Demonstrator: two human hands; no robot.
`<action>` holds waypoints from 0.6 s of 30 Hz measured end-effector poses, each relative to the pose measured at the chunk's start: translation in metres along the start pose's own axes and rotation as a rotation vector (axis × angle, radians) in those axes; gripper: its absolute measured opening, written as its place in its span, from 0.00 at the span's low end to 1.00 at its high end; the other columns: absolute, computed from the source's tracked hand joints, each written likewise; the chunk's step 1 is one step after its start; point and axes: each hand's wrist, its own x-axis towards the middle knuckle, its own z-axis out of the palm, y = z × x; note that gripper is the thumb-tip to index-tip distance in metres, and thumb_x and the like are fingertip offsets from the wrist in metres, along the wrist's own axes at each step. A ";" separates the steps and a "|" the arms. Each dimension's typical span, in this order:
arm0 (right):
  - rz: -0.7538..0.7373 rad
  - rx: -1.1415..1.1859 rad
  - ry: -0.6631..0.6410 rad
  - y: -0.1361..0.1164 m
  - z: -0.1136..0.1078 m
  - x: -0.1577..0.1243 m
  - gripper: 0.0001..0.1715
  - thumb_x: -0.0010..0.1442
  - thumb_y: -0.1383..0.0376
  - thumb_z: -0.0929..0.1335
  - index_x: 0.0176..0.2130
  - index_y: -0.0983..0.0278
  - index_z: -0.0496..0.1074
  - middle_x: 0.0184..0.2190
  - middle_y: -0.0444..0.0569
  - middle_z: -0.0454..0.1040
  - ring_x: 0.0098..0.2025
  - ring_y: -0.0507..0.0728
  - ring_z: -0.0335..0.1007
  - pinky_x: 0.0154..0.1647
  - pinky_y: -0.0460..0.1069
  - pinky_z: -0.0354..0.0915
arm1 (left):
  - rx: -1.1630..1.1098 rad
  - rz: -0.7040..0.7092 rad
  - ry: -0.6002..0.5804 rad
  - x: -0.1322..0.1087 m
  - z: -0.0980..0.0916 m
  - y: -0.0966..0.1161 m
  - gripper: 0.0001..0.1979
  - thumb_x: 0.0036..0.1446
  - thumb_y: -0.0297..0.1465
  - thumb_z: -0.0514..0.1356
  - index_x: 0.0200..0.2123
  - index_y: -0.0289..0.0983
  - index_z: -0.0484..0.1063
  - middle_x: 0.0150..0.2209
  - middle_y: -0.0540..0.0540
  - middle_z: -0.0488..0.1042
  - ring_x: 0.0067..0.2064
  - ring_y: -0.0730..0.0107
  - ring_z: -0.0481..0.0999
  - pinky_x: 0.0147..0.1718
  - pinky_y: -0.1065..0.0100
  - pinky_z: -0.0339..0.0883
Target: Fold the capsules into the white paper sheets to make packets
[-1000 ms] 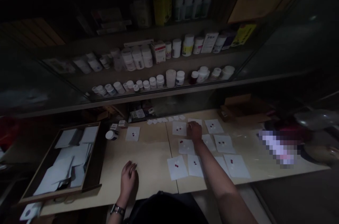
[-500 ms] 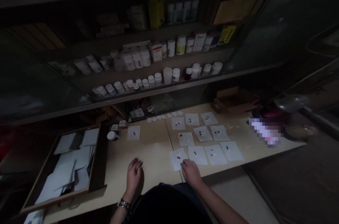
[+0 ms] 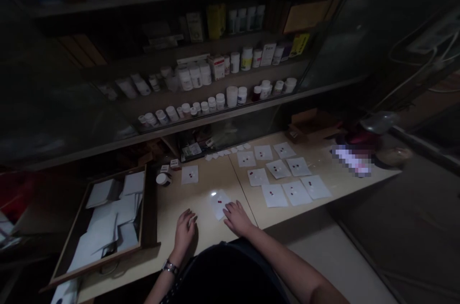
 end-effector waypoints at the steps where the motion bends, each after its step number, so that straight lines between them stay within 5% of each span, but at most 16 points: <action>1: -0.035 0.002 -0.028 -0.011 0.000 0.010 0.19 0.63 0.60 0.64 0.51 0.64 0.72 0.53 0.58 0.70 0.56 0.64 0.61 0.62 0.63 0.45 | 0.019 0.021 -0.019 0.000 -0.004 -0.003 0.16 0.59 0.31 0.50 0.40 0.35 0.77 0.49 0.36 0.73 0.53 0.53 0.71 0.53 0.48 0.66; 7: -0.154 -0.009 -0.060 -0.065 0.010 0.056 0.15 0.62 0.61 0.64 0.44 0.65 0.74 0.47 0.57 0.72 0.51 0.63 0.65 0.60 0.60 0.50 | 0.199 0.203 -0.227 0.000 -0.024 -0.017 0.17 0.58 0.25 0.50 0.46 0.37 0.74 0.52 0.38 0.72 0.55 0.55 0.68 0.55 0.50 0.63; 13: -0.105 -0.017 -0.034 -0.082 0.022 0.070 0.12 0.62 0.66 0.64 0.41 0.66 0.75 0.44 0.56 0.73 0.48 0.61 0.65 0.55 0.56 0.54 | 0.389 0.257 -0.385 0.005 -0.034 -0.017 0.16 0.59 0.23 0.51 0.47 0.36 0.72 0.53 0.37 0.69 0.56 0.55 0.66 0.56 0.52 0.59; 18: -0.030 0.013 0.054 -0.093 0.019 0.086 0.20 0.63 0.68 0.61 0.53 0.66 0.70 0.50 0.57 0.71 0.50 0.61 0.66 0.52 0.54 0.57 | 0.455 0.272 -0.465 0.005 -0.033 -0.009 0.18 0.58 0.26 0.54 0.51 0.36 0.70 0.55 0.35 0.66 0.58 0.51 0.63 0.57 0.50 0.57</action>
